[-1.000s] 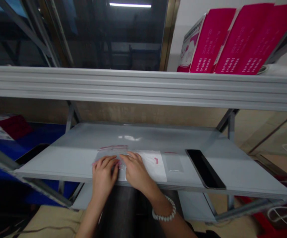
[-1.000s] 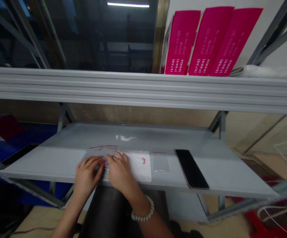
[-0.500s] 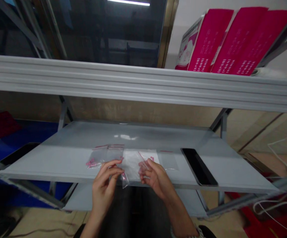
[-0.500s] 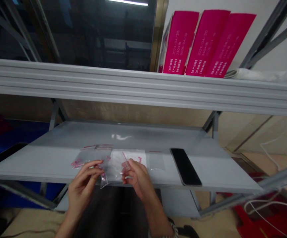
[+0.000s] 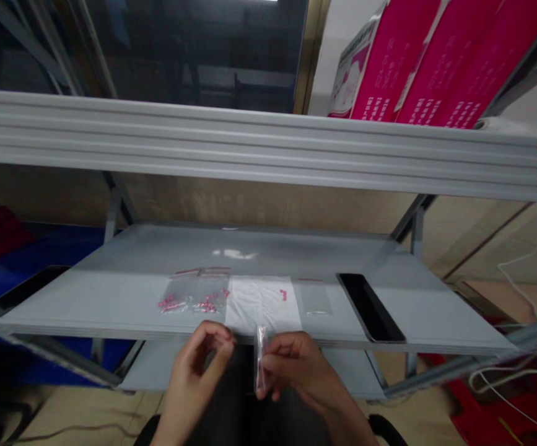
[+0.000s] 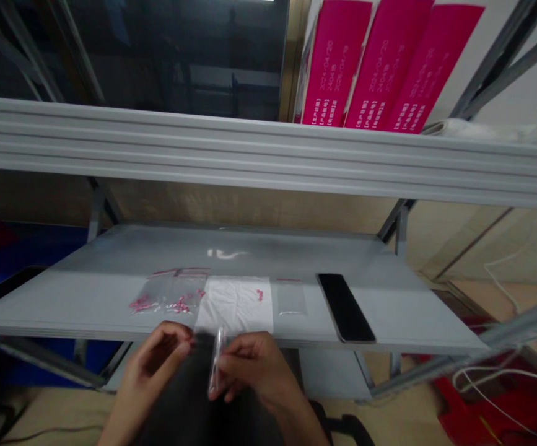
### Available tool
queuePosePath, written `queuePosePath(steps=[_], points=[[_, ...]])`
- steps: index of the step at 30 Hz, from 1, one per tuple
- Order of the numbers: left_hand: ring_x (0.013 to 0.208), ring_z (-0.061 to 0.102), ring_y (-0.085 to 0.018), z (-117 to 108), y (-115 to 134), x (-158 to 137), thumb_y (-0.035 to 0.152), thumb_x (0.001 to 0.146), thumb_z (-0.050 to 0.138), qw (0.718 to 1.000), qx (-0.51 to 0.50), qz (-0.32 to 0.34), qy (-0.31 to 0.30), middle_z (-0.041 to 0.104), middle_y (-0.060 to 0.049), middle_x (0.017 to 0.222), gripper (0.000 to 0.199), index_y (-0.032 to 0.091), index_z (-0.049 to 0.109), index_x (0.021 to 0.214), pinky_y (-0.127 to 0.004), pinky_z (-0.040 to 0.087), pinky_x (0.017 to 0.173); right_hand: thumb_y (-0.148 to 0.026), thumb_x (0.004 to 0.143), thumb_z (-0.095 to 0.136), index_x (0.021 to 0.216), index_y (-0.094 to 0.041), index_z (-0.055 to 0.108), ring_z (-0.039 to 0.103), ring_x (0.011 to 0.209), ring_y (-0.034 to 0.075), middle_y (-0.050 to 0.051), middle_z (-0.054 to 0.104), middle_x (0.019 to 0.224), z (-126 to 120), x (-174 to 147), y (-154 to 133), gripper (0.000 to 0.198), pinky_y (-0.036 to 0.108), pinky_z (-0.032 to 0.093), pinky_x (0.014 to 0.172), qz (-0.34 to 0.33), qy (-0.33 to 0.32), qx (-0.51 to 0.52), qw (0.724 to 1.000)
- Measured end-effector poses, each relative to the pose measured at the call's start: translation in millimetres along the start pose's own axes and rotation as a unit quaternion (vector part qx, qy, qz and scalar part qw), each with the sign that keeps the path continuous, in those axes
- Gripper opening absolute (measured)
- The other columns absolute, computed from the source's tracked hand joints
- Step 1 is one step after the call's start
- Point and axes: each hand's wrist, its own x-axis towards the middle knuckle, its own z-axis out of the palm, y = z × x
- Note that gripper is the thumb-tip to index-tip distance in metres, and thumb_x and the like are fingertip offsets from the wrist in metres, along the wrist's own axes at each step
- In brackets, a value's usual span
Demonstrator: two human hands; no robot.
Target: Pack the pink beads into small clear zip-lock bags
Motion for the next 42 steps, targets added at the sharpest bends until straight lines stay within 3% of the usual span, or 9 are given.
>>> queuePosePath(steps=[4, 11, 20, 23, 30, 35, 38, 40, 42], points=[[0.052, 0.055, -0.013, 18, 16, -12, 0.034, 0.085, 0.057, 0.991, 0.031, -0.024, -0.129, 0.054, 0.002, 0.054, 0.03, 0.02, 0.046, 0.061, -0.02, 0.044, 0.051, -0.035, 0.065, 0.082, 0.067, -0.013, 0.063, 0.063, 0.051, 0.01, 0.001, 0.066, 0.058, 15, -2, 13, 0.03, 0.019, 0.047, 0.051, -0.032, 0.027, -0.012, 0.999], [0.053, 0.047, -0.012, 34, 12, -17, 0.046, 0.087, 0.053, 0.982, 0.041, -0.081, -0.164, 0.045, 0.003, 0.054, 0.04, 0.02, 0.04, 0.058, -0.021, 0.037, 0.051, -0.023, 0.067, 0.077, 0.062, -0.015, 0.055, 0.048, 0.042, 0.005, -0.006, 0.055, 0.05, 13, -8, 17, 0.023, 0.017, 0.04, 0.045, -0.045, 0.051, -0.084, 0.994], [0.062, 0.057, -0.015, 30, 23, -18, 0.04, 0.096, 0.043, 0.971, 0.02, -0.06, -0.231, 0.06, 0.0, 0.065, 0.036, 0.02, 0.051, 0.067, -0.022, 0.044, 0.06, -0.043, 0.08, 0.064, 0.065, -0.015, 0.061, 0.061, 0.05, 0.013, 0.003, 0.063, 0.057, 5, -22, 13, 0.032, 0.022, 0.044, 0.051, -0.075, 0.045, -0.091, 0.992], [0.063, 0.058, -0.015, 32, 21, -21, 0.033, 0.094, 0.044, 0.973, 0.102, -0.006, -0.208, 0.061, -0.001, 0.067, 0.029, 0.019, 0.052, 0.07, -0.022, 0.043, 0.059, -0.03, 0.076, 0.06, 0.059, -0.017, 0.055, 0.053, 0.046, 0.011, -0.001, 0.055, 0.05, 11, -25, 11, 0.022, 0.02, 0.037, 0.046, -0.126, 0.141, -0.237, 0.953], [0.053, 0.053, -0.012, 31, 16, -27, 0.024, 0.093, 0.04, 0.958, 0.224, 0.066, -0.168, 0.053, 0.002, 0.06, 0.029, 0.02, 0.045, 0.064, -0.021, 0.037, 0.05, -0.014, 0.066, 0.049, 0.053, -0.017, 0.045, 0.042, 0.045, 0.008, -0.004, 0.043, 0.048, 20, -35, 2, 0.014, 0.019, 0.026, 0.046, -0.216, 0.262, -0.501, 0.796], [0.049, 0.048, -0.01, 22, 15, -25, 0.025, 0.092, 0.045, 0.963, 0.225, 0.093, -0.115, 0.045, 0.005, 0.055, 0.031, 0.021, 0.037, 0.062, -0.02, 0.036, 0.047, -0.016, 0.068, 0.049, 0.054, -0.018, 0.046, 0.042, 0.043, 0.007, -0.006, 0.04, 0.046, 19, -39, -8, 0.015, 0.017, 0.027, 0.044, -0.206, 0.258, -0.49, 0.807], [0.077, 0.064, -0.019, 20, 12, -23, 0.046, 0.08, 0.065, 0.972, 0.173, 0.138, -0.08, 0.062, -0.004, 0.084, 0.03, 0.02, 0.051, 0.089, -0.027, 0.053, 0.065, -0.016, 0.068, 0.049, 0.056, -0.018, 0.047, 0.043, 0.043, 0.007, -0.006, 0.041, 0.046, 22, -40, -14, 0.013, 0.017, 0.027, 0.044, -0.208, 0.242, -0.474, 0.821], [0.113, 0.059, -0.031, 22, 8, -23, 0.05, 0.065, 0.078, 0.965, 0.17, 0.168, -0.107, 0.058, -0.016, 0.125, 0.076, 0.019, 0.044, 0.126, -0.042, 0.053, 0.09, -0.017, 0.069, 0.048, 0.057, -0.018, 0.048, 0.044, 0.042, 0.007, -0.006, 0.042, 0.046, 24, -41, -17, 0.012, 0.017, 0.028, 0.044, -0.199, 0.22, -0.466, 0.834], [0.128, 0.051, -0.034, 26, 5, -24, 0.037, 0.063, 0.082, 0.954, 0.186, 0.186, -0.141, 0.05, -0.016, 0.14, 0.092, 0.023, 0.034, 0.14, -0.051, 0.045, 0.103, -0.018, 0.07, 0.048, 0.057, -0.018, 0.048, 0.044, 0.042, 0.008, -0.006, 0.043, 0.046, 24, -42, -18, 0.012, 0.017, 0.028, 0.044, -0.188, 0.21, -0.467, 0.838]])
